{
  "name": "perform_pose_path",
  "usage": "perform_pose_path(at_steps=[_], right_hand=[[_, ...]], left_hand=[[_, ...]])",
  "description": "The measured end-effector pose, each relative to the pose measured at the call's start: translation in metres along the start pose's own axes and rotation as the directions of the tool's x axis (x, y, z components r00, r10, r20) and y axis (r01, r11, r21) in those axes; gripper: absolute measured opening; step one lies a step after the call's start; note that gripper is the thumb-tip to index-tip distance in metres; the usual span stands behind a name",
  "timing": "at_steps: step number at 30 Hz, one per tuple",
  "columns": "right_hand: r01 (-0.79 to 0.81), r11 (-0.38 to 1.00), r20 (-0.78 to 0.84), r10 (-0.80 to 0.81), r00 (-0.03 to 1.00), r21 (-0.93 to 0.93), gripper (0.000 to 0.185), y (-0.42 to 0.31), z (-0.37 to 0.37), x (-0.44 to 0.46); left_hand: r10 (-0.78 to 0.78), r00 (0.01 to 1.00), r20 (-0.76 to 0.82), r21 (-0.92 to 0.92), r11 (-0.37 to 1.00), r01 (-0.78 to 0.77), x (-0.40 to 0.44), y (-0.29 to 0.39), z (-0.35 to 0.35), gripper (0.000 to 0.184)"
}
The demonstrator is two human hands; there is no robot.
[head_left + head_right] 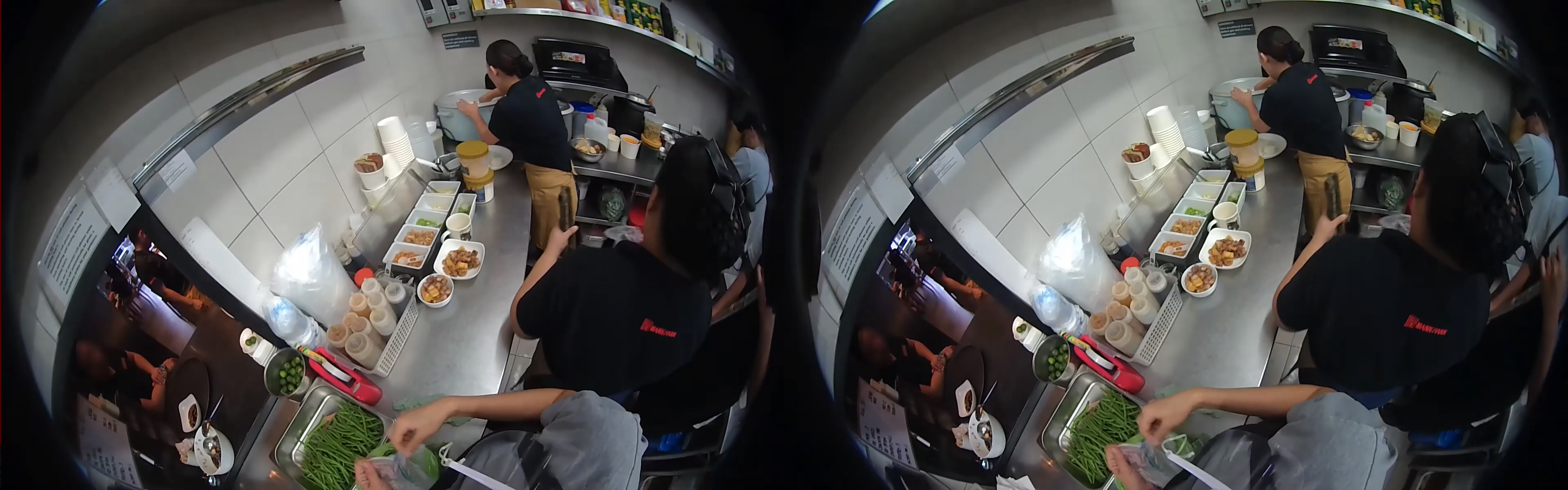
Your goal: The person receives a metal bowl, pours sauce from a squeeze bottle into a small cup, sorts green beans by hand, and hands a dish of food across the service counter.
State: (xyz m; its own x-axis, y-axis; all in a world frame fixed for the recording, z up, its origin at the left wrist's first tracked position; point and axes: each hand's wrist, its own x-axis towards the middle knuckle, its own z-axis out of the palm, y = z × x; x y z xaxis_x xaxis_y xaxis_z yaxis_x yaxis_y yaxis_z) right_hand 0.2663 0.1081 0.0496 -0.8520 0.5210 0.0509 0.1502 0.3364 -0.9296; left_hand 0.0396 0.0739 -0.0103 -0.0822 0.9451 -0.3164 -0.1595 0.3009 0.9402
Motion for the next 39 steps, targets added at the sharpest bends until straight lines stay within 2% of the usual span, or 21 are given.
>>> perform_pose_path(at_steps=[2,3,4,6,8,10,11,13,14,18,20,22,24,26,28,30,31,32,35,37,39], right_hand=[[0.296,0.952,-0.507,-0.219,0.834,0.075,0.017,0.000,0.006,0.007],[0.225,0.915,-0.471,-0.045,0.881,0.336,0.018,0.006,0.003,0.008],[0.236,0.900,-0.450,-0.051,0.892,0.366,0.018,0.005,0.006,0.015],[0.354,0.387,-0.432,0.133,0.892,0.851,0.025,0.002,0.014,0.018],[0.349,0.362,-0.449,0.243,0.860,0.864,0.031,0.007,0.035,0.025],[0.025,0.159,-0.064,0.246,0.967,0.987,0.032,-0.002,0.044,0.026],[0.021,0.155,-0.060,0.248,0.967,0.988,0.032,0.004,0.046,0.025],[0.045,0.537,0.004,-0.090,0.996,0.843,0.033,0.015,0.056,0.030],[0.001,0.516,0.060,-0.103,0.993,0.856,0.033,0.015,0.061,0.030],[0.174,0.155,-0.196,0.139,0.971,0.973,0.024,-0.017,0.031,0.023],[0.038,-0.038,-0.040,-0.050,0.998,0.999,0.020,-0.024,0.031,0.024],[-0.214,-0.234,0.100,-0.422,0.901,0.948,0.021,-0.013,0.049,0.038],[-0.328,-0.210,0.219,-0.417,0.882,0.921,0.031,-0.004,0.063,0.039],[-0.137,0.366,0.184,-0.098,0.978,0.921,0.040,-0.014,0.071,0.046],[-0.192,0.429,0.310,-0.225,0.924,0.883,0.040,-0.015,0.069,0.055],[-0.149,0.383,0.205,-0.110,0.973,0.912,0.029,-0.038,0.066,0.057],[-0.039,0.479,0.145,-0.185,0.972,0.877,0.025,-0.035,0.068,0.069],[-0.065,0.475,0.178,-0.198,0.964,0.877,0.025,-0.037,0.072,0.070],[-0.456,0.307,0.520,-0.170,0.837,0.835,0.021,-0.060,0.067,0.082],[-0.244,0.730,0.478,-0.127,0.869,0.638,0.017,-0.042,0.073,0.092],[-0.159,0.841,0.621,-0.240,0.746,0.516,0.017,-0.049,0.063,0.117]], left_hand=[[0.009,0.999,0.045,0.075,0.997,-0.012,0.028,-0.044,-0.036,0.045],[0.105,0.956,0.273,-0.054,0.994,-0.094,0.016,-0.032,-0.027,0.033],[0.215,0.855,0.472,-0.189,0.972,-0.140,0.006,-0.021,-0.023,0.022],[0.105,0.823,0.559,-0.034,0.994,-0.103,0.012,-0.023,-0.032,0.031],[0.276,0.888,0.367,-0.243,0.950,-0.194,0.013,-0.031,-0.030,0.039],[0.282,0.902,0.326,-0.297,0.937,-0.186,0.016,-0.028,-0.024,0.039],[0.265,0.908,0.324,-0.320,0.934,-0.159,0.015,-0.027,-0.024,0.040],[0.233,0.900,0.369,-0.392,0.917,-0.077,0.011,-0.031,-0.022,0.040],[0.220,0.890,0.399,-0.440,0.898,-0.025,0.008,-0.034,-0.021,0.041],[0.213,0.838,0.503,-0.624,0.760,0.181,-0.007,-0.044,-0.020,0.042],[0.252,0.806,0.535,-0.685,0.688,0.239,-0.010,-0.042,-0.026,0.043],[0.297,0.805,0.514,-0.737,0.633,0.237,-0.026,-0.044,-0.040,0.043],[0.344,0.806,0.482,-0.779,0.589,0.214,-0.037,-0.044,-0.050,0.044],[0.397,0.799,0.451,-0.814,0.550,0.187,-0.050,-0.052,-0.062,0.044],[0.434,0.802,0.411,-0.848,0.506,0.161,-0.068,-0.062,-0.074,0.045],[0.449,0.806,0.386,-0.862,0.487,0.141,-0.083,-0.068,-0.077,0.046],[0.454,0.807,0.377,-0.868,0.478,0.136,-0.089,-0.070,-0.079,0.046],[0.454,0.814,0.361,-0.871,0.476,0.121,-0.096,-0.072,-0.080,0.046],[0.493,0.825,0.275,-0.876,0.482,0.004,-0.120,-0.075,-0.090,0.047],[0.519,0.821,0.237,-0.846,0.526,-0.088,-0.137,-0.073,-0.094,0.048],[0.522,0.838,0.161,-0.756,0.611,-0.235,-0.158,-0.056,-0.095,0.045]])
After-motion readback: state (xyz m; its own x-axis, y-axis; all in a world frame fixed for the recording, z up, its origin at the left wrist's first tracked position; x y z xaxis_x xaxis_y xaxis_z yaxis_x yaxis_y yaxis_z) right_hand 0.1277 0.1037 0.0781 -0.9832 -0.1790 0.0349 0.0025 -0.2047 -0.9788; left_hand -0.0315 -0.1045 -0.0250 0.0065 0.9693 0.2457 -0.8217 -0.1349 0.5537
